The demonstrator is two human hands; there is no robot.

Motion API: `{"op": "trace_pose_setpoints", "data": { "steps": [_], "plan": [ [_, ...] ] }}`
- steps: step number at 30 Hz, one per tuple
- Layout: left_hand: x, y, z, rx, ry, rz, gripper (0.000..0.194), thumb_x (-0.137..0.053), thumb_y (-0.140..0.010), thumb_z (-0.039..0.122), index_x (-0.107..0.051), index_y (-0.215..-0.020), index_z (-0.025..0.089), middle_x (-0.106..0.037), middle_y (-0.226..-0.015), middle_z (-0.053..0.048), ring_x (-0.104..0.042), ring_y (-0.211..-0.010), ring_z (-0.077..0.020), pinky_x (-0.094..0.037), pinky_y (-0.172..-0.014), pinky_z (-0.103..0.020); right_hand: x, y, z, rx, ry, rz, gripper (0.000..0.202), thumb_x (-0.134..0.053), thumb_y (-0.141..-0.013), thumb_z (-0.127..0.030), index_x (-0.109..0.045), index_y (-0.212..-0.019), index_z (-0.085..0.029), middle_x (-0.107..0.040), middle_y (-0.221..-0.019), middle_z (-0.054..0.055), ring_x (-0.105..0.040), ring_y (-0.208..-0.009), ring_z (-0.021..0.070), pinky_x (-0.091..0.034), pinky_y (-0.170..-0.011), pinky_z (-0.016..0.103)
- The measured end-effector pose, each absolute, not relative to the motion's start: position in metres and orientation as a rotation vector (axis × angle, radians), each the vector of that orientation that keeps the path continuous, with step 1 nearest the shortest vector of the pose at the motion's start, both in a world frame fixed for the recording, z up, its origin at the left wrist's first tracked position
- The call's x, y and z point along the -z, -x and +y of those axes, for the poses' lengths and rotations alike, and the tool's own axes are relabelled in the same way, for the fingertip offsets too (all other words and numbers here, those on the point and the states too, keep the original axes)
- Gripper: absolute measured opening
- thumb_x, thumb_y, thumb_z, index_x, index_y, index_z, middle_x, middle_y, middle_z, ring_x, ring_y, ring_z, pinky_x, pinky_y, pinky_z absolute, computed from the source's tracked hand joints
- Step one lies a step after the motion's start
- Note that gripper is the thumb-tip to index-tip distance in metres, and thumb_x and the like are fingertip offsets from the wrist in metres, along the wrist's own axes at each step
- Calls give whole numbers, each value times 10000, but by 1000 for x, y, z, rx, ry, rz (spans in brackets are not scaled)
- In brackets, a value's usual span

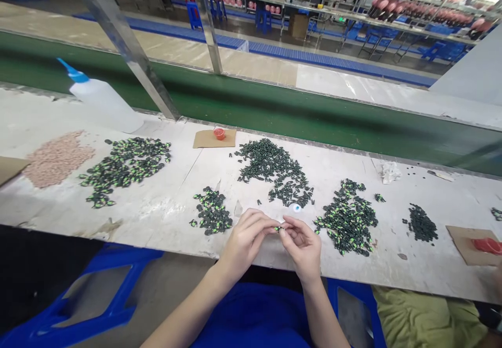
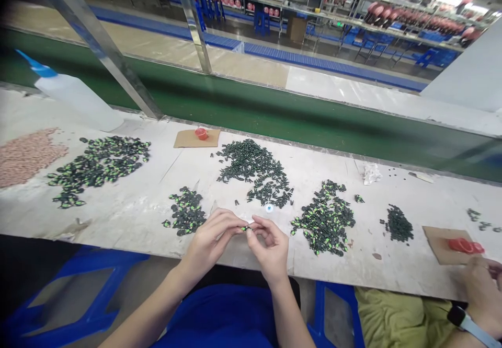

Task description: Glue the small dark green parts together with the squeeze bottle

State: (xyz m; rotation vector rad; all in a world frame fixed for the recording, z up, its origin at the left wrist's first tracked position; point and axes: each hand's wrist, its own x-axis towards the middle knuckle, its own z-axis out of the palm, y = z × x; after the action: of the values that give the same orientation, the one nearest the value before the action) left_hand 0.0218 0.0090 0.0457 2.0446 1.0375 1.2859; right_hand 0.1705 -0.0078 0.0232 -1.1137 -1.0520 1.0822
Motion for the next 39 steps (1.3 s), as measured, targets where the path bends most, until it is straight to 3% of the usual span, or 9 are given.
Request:
{"op": "trace_pose_setpoints", "data": {
  "steps": [6, 13, 17, 21, 25, 29, 34, 39],
  "plan": [
    [-49, -17, 13, -1267, -2214, 981, 222, -486, -916, 76, -636, -1019, 204, -635, -772, -31, -522, -783, -170, -457, -716, -291, -24, -175, -6, -1145, 1111, -1015, 212, -784, -657, -252, -724, -850, -186, -708, -702, 33, -655, -607, 130, -572, -583, 224],
    [-48, -20, 8, -1254, -2310, 970, 237, -459, -919, 91, -654, -985, 210, -638, -729, -28, -525, -747, -170, -445, -746, -326, -19, -176, -9, -1033, 1071, -1098, 226, -763, -679, -292, -667, -858, -192, -643, -615, -8, -626, -547, 116, -563, -538, 216],
    [-51, -26, 2, -1125, -2310, 892, 280, -463, -932, 114, -618, -1128, 241, -682, -838, -28, -570, -838, -172, -423, -914, -384, -33, -199, -13, -904, 1060, -1354, 94, -711, -730, -263, -665, -774, -193, -637, -623, 10, -613, -549, 129, -533, -491, 223],
    [-47, -14, 11, -970, -2306, 1074, 347, -502, -935, 233, -531, -1281, 224, -689, -1013, -80, -570, -969, -219, -417, -944, -424, -37, -243, -14, -472, 1329, -1296, 142, -700, -753, -259, -673, -873, -188, -687, -744, 48, -644, -624, 162, -555, -586, 289],
    [-29, 27, 36, -943, -2207, 1645, 266, -486, -923, 219, -629, -1147, 221, -699, -1022, -87, -561, -992, -267, -409, -918, -457, -32, -279, -6, -22, 1724, -1231, 236, -652, -787, -382, -676, -871, -163, -692, -848, 104, -629, -666, 196, -534, -680, 372],
    [-14, 71, 61, -823, -2055, 2114, 255, -487, -884, 202, -676, -1054, 188, -705, -1000, -116, -562, -963, -306, -440, -853, -440, -27, -280, 5, 246, 1668, -1462, 315, -628, -814, -436, -671, -967, -163, -674, -987, 147, -600, -979, 299, -455, -902, 498],
    [-6, 91, 77, -578, -2102, 2181, 346, -444, -837, 118, -694, -1067, 184, -703, -918, -119, -590, -880, -294, -460, -809, -405, -10, -241, 18, 14, 1514, -1823, 567, -602, -795, -593, -586, -1183, -181, -656, -1063, 150, -454, -1146, 355, -418, -907, 540],
    [1, 93, 81, -549, -2122, 2133, 337, -418, -838, 114, -726, -951, 196, -682, -856, -113, -600, -850, -274, -473, -809, -375, 6, -212, 30, -163, 1433, -1848, 437, -566, -855, -522, -583, -1157, -207, -643, -1087, 131, -421, -1167, 335, -395, -937, 543]
  ]
}}
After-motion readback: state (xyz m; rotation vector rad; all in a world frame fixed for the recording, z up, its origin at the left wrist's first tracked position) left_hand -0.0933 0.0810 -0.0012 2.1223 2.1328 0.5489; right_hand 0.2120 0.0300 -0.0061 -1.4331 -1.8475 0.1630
